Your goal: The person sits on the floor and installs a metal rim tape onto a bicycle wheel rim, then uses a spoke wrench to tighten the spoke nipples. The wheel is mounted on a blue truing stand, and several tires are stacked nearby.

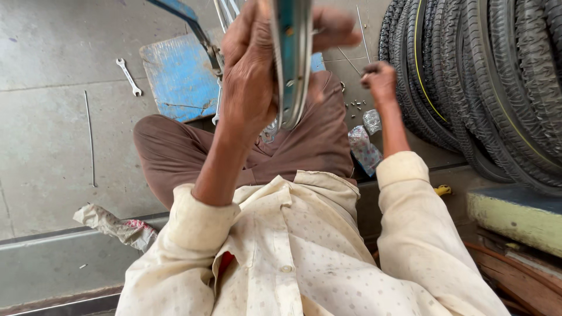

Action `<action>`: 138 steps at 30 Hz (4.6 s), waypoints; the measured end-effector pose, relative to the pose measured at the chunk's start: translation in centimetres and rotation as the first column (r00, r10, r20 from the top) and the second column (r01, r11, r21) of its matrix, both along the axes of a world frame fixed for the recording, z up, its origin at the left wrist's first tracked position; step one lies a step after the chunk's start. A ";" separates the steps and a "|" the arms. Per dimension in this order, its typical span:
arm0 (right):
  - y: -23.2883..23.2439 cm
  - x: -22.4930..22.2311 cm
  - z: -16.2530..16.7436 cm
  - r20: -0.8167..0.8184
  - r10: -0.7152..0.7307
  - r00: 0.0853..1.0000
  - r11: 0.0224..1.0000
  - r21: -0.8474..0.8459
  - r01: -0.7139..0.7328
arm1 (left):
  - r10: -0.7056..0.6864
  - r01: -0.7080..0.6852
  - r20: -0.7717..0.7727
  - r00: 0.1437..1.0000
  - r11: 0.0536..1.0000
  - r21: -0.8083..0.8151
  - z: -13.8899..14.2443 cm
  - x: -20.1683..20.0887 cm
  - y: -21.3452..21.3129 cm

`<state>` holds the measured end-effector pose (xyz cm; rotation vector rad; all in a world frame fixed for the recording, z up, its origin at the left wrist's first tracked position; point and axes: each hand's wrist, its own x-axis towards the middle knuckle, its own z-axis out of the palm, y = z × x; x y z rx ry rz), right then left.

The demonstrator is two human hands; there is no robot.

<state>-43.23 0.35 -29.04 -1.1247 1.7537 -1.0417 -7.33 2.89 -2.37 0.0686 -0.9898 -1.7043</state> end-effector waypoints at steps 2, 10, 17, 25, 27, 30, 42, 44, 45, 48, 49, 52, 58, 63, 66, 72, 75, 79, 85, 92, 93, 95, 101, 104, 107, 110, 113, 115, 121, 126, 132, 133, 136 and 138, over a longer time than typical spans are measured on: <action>0.1 -0.5 -3.3 -0.108 0.088 0.990 0.995 0.062 -0.081 | -0.007 0.007 -0.071 0.997 1.000 0.010 -0.2 -1.1 -0.1; -1.5 3.2 -5.8 -0.562 0.517 0.646 0.851 0.422 -0.314 | 0.031 -0.033 0.029 0.999 0.998 0.059 2.2 -0.9 -0.6; -0.8 4.5 -6.3 -0.608 0.556 0.567 0.820 0.510 -0.258 | -0.015 0.017 -0.044 0.999 0.999 0.038 1.5 -0.5 -0.7; -0.6 4.1 -6.3 -0.633 0.555 0.540 0.824 0.510 -0.249 | -0.021 0.032 -0.127 0.992 0.996 0.086 2.5 -0.3 -0.4; -0.3 4.2 -6.1 -0.638 0.551 0.538 0.826 0.509 -0.242 | 0.034 -0.029 -0.040 0.999 0.992 0.124 2.7 0.0 -0.4; 0.1 4.4 -5.9 -0.644 0.550 0.532 0.827 0.506 -0.243 | -0.005 0.008 -0.091 0.996 0.999 0.033 2.8 -0.1 -0.4; 2.3 4.7 -6.6 -0.664 0.528 0.529 0.842 0.491 -0.224 | -0.030 0.043 -0.185 0.982 0.997 0.066 1.3 0.3 0.3; 2.3 4.8 -6.6 -0.668 0.524 0.528 0.845 0.485 -0.225 | -0.017 0.032 -0.205 0.979 0.997 0.070 1.3 0.2 0.4; 2.4 4.9 -6.5 -0.670 0.521 0.529 0.847 0.483 -0.223 | -0.020 0.037 -0.210 0.978 0.996 0.076 1.3 0.3 0.4; 2.6 5.1 -6.0 -0.677 0.512 0.529 0.853 0.472 -0.221 | -0.035 0.055 -0.203 0.978 0.994 0.092 1.5 0.9 0.2; 3.1 4.8 -5.7 -0.681 0.505 0.530 0.857 0.467 -0.217 | -0.034 0.052 -0.188 0.982 0.994 0.091 1.6 1.2 0.1; 3.8 4.4 -5.5 -0.689 0.484 0.539 0.870 0.445 -0.212 | -0.012 0.022 -0.152 0.988 0.998 0.065 1.6 1.3 0.2; 5.0 3.7 -5.8 -0.734 0.318 0.600 0.947 0.279 -0.160 | 0.051 -0.050 -0.032 0.998 0.998 0.039 -0.4 1.7 1.1; 6.9 3.2 -2.7 -0.235 -0.119 0.965 0.972 0.173 0.162 | 0.050 -0.065 0.208 0.977 0.996 0.066 -4.3 4.9 4.0; 7.9 4.6 1.6 0.100 -0.141 0.985 0.989 -0.038 0.145 | 0.089 -0.161 0.434 0.896 0.978 0.132 -7.5 6.0 5.7; 8.2 13.7 12.1 0.468 0.027 0.883 0.975 -0.206 0.080 | 0.129 -0.288 0.585 0.801 0.939 0.188 -12.0 7.4 7.3; 8.3 19.2 16.4 0.551 0.141 0.823 0.960 -0.279 0.022 | 0.257 -0.397 0.595 0.762 0.911 0.115 -12.6 7.9 7.4; 8.6 23.4 19.7 -0.153 0.413 0.898 0.801 -0.409 -0.438 | 0.227 -0.469 0.742 0.630 0.873 0.131 -13.3 8.3 7.4; 7.1 25.8 18.7 0.623 0.388 0.679 0.922 -0.257 -0.291 | 0.133 -0.300 0.427 0.894 0.887 0.352 -16.1 8.1 6.4; 5.6 27.7 16.5 0.530 0.396 0.750 0.918 -0.202 -0.342 | 0.179 -0.381 0.528 0.830 0.874 0.302 -19.3 8.0 5.7; 5.4 27.9 16.3 0.536 0.398 0.745 0.917 -0.201 -0.345 | 0.184 -0.390 0.538 0.823 0.871 0.298 -19.6 8.0 5.7; 5.0 28.1 15.9 0.548 0.400 0.734 0.916 -0.201 -0.348 | 0.183 -0.414 0.588 0.788 0.865 0.285 -20.1 8.4 5.7; 4.3 28.3 15.5 0.544 0.397 0.739 0.916 -0.184 -0.357 | 0.207 -0.399 0.589 0.781 0.892 0.215 -20.2 9.7 4.8; 4.2 28.5 15.4 0.512 0.436 0.740 0.900 -0.219 -0.378 | 0.178 -0.355 0.537 0.825 0.902 0.246 -19.9 10.4 4.5; 4.2 28.7 15.4 0.470 0.455 0.756 0.890 -0.218 -0.400 | 0.144 -0.327 0.532 0.834 0.907 0.267 -19.5 10.9 4.3; 4.2 28.8 15.4 0.499 0.473 0.727 0.881 -0.249 -0.402 | 0.136 -0.327 0.561 0.817 0.910 0.255 -19.2 11.2 4.2; 4.1 28.9 15.5 0.453 0.454 0.767 0.891 -0.214 -0.401 | 0.143 -0.334 0.553 0.821 0.905 0.263 -18.9 11.3 4.1; 4.1 28.9 15.4 0.450 0.467 0.762 0.884 -0.222 -0.411 | 0.142 -0.334 0.548 0.824 0.903 0.269 -18.8 11.3 4.0; 4.2 28.8 15.5 0.412 0.475 0.778 0.880 -0.225 -0.418 | 0.143 -0.331 0.552 0.822 0.908 0.258 -18.7 11.6 3.5; 4.1 28.8 15.6 0.382 0.498 0.779 0.867 -0.238 -0.437 | 0.081 -0.269 0.488 0.869 0.905 0.329 -18.9 11.8 3.3; 4.2 28.9 15.4 0.431 0.485 0.761 0.874 -0.242 -0.420 | 0.090 -0.264 0.432 0.897 0.894 0.363 -19.7 12.0 3.3; 4.2 28.8 15.3 0.424 0.485 0.765 0.874 -0.245 -0.419 | 0.116 -0.289 0.447 0.887 0.894 0.342 -19.8 12.0 3.3; 4.2 28.3 14.9 0.380 0.447 0.810 0.894 -0.221 -0.389 | 0.169 -0.342 0.483 0.859 0.892 0.297 -20.1 11.9 3.2; 3.9 27.9 14.5 0.289 0.449 0.846 0.891 -0.217 -0.399 | 0.177 -0.355 0.499 0.848 0.889 0.288 -20.4 11.7 3.0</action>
